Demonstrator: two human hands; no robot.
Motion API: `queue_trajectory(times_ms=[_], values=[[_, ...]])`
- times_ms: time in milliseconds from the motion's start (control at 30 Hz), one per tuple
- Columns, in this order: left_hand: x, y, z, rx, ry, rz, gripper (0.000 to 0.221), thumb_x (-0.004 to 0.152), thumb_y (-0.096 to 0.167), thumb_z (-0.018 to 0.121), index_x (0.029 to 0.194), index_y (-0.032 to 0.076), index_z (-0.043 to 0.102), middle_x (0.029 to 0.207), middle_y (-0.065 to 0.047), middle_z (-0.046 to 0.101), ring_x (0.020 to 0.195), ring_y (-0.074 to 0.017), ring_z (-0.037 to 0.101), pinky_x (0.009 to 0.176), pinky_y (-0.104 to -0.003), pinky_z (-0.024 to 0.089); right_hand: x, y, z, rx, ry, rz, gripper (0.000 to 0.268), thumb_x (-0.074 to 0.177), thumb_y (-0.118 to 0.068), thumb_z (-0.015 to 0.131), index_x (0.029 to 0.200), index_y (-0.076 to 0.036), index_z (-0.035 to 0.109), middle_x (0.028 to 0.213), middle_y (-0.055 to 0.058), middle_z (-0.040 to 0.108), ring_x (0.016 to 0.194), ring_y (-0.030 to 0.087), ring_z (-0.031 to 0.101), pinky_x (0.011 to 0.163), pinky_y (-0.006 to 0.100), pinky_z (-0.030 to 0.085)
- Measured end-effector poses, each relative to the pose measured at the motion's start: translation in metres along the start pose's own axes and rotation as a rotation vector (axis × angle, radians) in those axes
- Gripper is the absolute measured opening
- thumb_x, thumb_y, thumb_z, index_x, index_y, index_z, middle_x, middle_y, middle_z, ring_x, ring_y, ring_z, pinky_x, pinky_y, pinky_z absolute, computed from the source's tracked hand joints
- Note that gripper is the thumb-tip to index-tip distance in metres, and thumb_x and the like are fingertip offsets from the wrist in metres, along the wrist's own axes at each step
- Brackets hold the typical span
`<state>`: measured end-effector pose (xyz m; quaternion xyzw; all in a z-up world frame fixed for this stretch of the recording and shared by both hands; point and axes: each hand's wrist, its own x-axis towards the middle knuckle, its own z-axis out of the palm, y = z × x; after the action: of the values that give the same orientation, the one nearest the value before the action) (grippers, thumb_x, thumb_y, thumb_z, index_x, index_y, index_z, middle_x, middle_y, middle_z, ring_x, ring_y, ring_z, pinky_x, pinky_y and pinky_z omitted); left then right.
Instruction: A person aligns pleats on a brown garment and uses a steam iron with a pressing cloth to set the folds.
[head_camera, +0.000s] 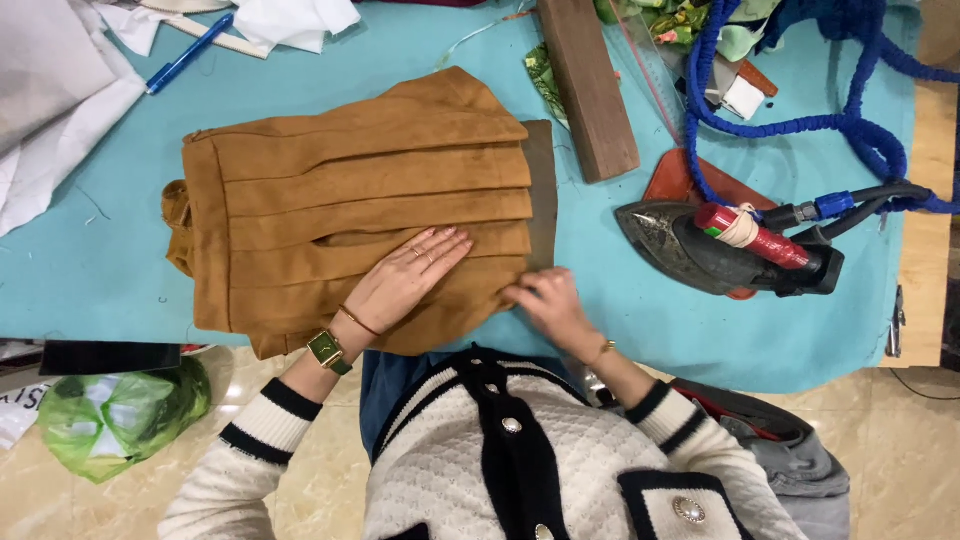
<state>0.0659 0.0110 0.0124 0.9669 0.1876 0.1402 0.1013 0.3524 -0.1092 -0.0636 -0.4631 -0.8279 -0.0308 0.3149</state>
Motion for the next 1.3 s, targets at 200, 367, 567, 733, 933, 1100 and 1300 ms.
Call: queue_trajectory(times_ms=[200,367,567,733,933,1100,1300], values=[[-0.004,-0.004,0.009,0.062,0.052,0.034,0.040,0.105,0.009,0.044,0.144,0.012,0.053,0.155,0.002,0.052,0.143,-0.0155,0.047,0.127,-0.035,0.033,0.036,-0.013,-0.074,0.143,-0.314,0.210,0.013,0.095,-0.012,0.068,0.105,-0.021,0.070,0.116,0.007,0.058,0.110,0.032,0.058,0.091,0.046,0.047],[-0.002,0.006,0.019,-0.027,0.120,-0.010,0.038,0.103,0.013,0.047,0.139,0.014,0.058,0.154,0.001,0.053,0.143,-0.0162,0.047,0.126,-0.039,0.031,0.031,0.002,-0.071,0.486,-0.183,0.470,0.019,0.094,-0.015,0.069,0.113,-0.016,0.072,0.119,0.009,0.063,0.113,0.033,0.059,0.099,0.049,0.043],[0.025,0.040,0.030,-0.079,0.299,-0.068,0.043,0.096,0.015,0.060,0.140,0.013,0.060,0.152,-0.002,0.055,0.140,-0.0175,0.052,0.122,-0.040,0.035,0.043,0.011,-0.036,0.449,0.028,0.694,0.012,0.101,-0.018,0.068,0.105,-0.010,0.076,0.096,0.008,0.063,0.093,0.027,0.059,0.089,0.041,0.047],[0.029,0.051,0.045,-0.045,0.321,-0.109,0.058,0.095,0.030,0.069,0.147,0.013,0.053,0.158,-0.004,0.048,0.144,-0.0194,0.047,0.124,-0.045,0.032,0.045,0.019,-0.017,0.496,0.091,0.742,0.011,0.094,-0.019,0.079,0.102,-0.011,0.078,0.091,0.004,0.063,0.089,0.020,0.058,0.085,0.036,0.046],[0.030,0.049,0.038,-0.079,0.296,-0.069,0.054,0.095,0.038,0.068,0.141,0.010,0.058,0.155,-0.005,0.052,0.146,-0.0214,0.045,0.126,-0.049,0.027,0.057,0.015,-0.035,0.475,-0.025,0.713,0.019,0.094,-0.008,0.072,0.113,-0.011,0.073,0.095,0.005,0.066,0.088,0.022,0.059,0.077,0.034,0.046],[0.032,0.050,0.039,-0.118,0.316,-0.058,0.051,0.094,0.041,0.069,0.134,0.009,0.064,0.150,-0.006,0.057,0.144,-0.0236,0.048,0.126,-0.052,0.027,0.084,-0.005,-0.037,0.059,0.044,0.426,0.053,0.114,-0.033,0.032,0.156,-0.001,0.037,0.165,0.024,0.027,0.152,0.043,0.022,0.123,0.055,0.019],[0.031,0.051,0.033,-0.101,0.466,-0.090,0.034,0.099,0.030,0.067,0.129,0.014,0.067,0.144,-0.006,0.062,0.139,-0.0252,0.054,0.121,-0.052,0.034,0.132,-0.007,-0.021,-0.110,-0.060,0.424,0.064,0.113,-0.044,0.027,0.164,-0.007,0.024,0.172,0.022,0.005,0.158,0.043,-0.002,0.127,0.058,0.000]])
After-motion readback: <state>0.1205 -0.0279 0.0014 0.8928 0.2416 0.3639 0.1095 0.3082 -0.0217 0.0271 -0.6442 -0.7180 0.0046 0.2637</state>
